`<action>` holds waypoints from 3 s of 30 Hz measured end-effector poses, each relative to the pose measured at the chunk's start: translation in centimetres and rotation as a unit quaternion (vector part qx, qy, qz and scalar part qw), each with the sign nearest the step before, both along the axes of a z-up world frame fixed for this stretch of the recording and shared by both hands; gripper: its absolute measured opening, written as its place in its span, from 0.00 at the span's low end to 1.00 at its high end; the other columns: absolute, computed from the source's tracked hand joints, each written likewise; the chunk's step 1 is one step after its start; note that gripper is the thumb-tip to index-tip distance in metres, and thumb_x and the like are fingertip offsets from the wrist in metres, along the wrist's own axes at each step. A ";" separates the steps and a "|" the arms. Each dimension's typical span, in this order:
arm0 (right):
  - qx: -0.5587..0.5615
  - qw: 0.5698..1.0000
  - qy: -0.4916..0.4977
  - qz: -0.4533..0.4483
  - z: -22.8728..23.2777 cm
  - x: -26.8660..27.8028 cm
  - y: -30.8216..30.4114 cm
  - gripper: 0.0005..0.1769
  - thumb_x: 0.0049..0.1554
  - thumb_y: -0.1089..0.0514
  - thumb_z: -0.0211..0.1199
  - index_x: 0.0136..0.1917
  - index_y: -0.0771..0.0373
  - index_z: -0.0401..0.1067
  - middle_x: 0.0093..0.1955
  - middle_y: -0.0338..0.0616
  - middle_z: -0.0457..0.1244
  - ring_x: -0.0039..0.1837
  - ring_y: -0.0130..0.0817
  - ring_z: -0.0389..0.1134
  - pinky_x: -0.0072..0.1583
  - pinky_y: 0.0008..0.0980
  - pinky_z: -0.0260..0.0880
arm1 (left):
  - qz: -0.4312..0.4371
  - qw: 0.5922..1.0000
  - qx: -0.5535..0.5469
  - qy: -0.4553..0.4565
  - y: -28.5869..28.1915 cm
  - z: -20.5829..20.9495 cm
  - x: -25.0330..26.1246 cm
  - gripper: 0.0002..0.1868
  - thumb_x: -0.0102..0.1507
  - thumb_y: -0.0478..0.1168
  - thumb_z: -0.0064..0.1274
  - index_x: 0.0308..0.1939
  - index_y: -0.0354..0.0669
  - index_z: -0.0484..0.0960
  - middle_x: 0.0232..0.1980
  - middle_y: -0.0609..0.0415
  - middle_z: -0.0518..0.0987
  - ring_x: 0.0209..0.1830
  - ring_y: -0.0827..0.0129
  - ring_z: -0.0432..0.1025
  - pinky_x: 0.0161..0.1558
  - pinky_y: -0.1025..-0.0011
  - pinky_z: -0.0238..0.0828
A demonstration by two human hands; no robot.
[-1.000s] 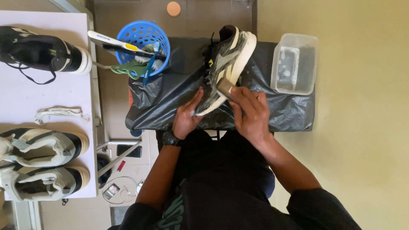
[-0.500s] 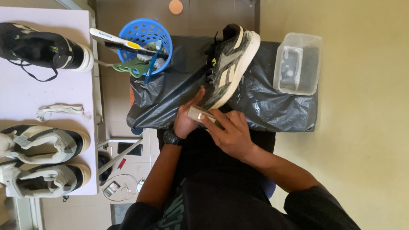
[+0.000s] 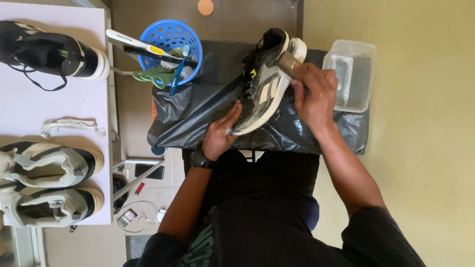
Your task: The person scrubs a black and white sneaker with a brush, repeatedly dipping the brush into a container of liquid. The person holds the shoe steady with one hand while scrubbing the upper and side panels with the other.
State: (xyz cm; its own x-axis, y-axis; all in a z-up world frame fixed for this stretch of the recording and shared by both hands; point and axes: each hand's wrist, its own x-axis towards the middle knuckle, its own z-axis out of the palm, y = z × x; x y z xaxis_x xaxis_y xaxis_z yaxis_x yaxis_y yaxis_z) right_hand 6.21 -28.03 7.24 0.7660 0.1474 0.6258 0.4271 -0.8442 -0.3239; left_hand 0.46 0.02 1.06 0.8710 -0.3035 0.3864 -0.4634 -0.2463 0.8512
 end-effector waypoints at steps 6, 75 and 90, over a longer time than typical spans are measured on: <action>0.014 0.999 0.038 0.005 3.2 2.8 0.2 0.12 0.65 0.66 0.61 0.61 0.66 0.75 0.55 0.50 0.70 0.46 0.48 0.64 0.54 0.43 0.56 | -0.043 0.996 0.064 -0.034 0.8 -1.2 -0.2 0.41 0.64 0.33 0.65 0.76 0.33 0.59 0.76 0.39 0.64 0.70 0.50 0.72 0.73 0.64 0.70; -0.099 0.981 0.030 0.162 6.9 -8.2 10.2 0.15 0.62 0.57 0.60 0.61 0.52 0.80 0.55 0.45 0.66 0.48 0.45 0.60 0.47 0.37 0.54 | 0.015 0.996 0.084 -0.030 0.3 3.1 -0.1 0.25 0.61 0.34 0.55 0.63 0.33 0.78 0.59 0.36 0.81 0.48 0.39 0.78 0.42 0.51 0.78; -0.050 0.998 -0.008 0.036 1.7 0.7 -0.9 0.16 0.70 0.49 0.62 0.62 0.59 0.80 0.57 0.45 0.70 0.54 0.46 0.64 0.53 0.40 0.60 | -0.009 0.998 0.052 -0.024 0.1 -1.2 -0.5 0.31 0.65 0.33 0.56 0.73 0.36 0.70 0.72 0.37 0.70 0.68 0.47 0.69 0.65 0.56 0.72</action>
State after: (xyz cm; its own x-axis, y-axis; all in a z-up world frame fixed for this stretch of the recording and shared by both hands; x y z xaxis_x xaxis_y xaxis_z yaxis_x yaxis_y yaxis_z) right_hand 6.87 -28.89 8.93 0.7411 0.2636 0.6175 0.4923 -0.8388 -0.2326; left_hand -0.04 0.13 -0.11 0.8457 -0.3603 0.3936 -0.5089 -0.3229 0.7980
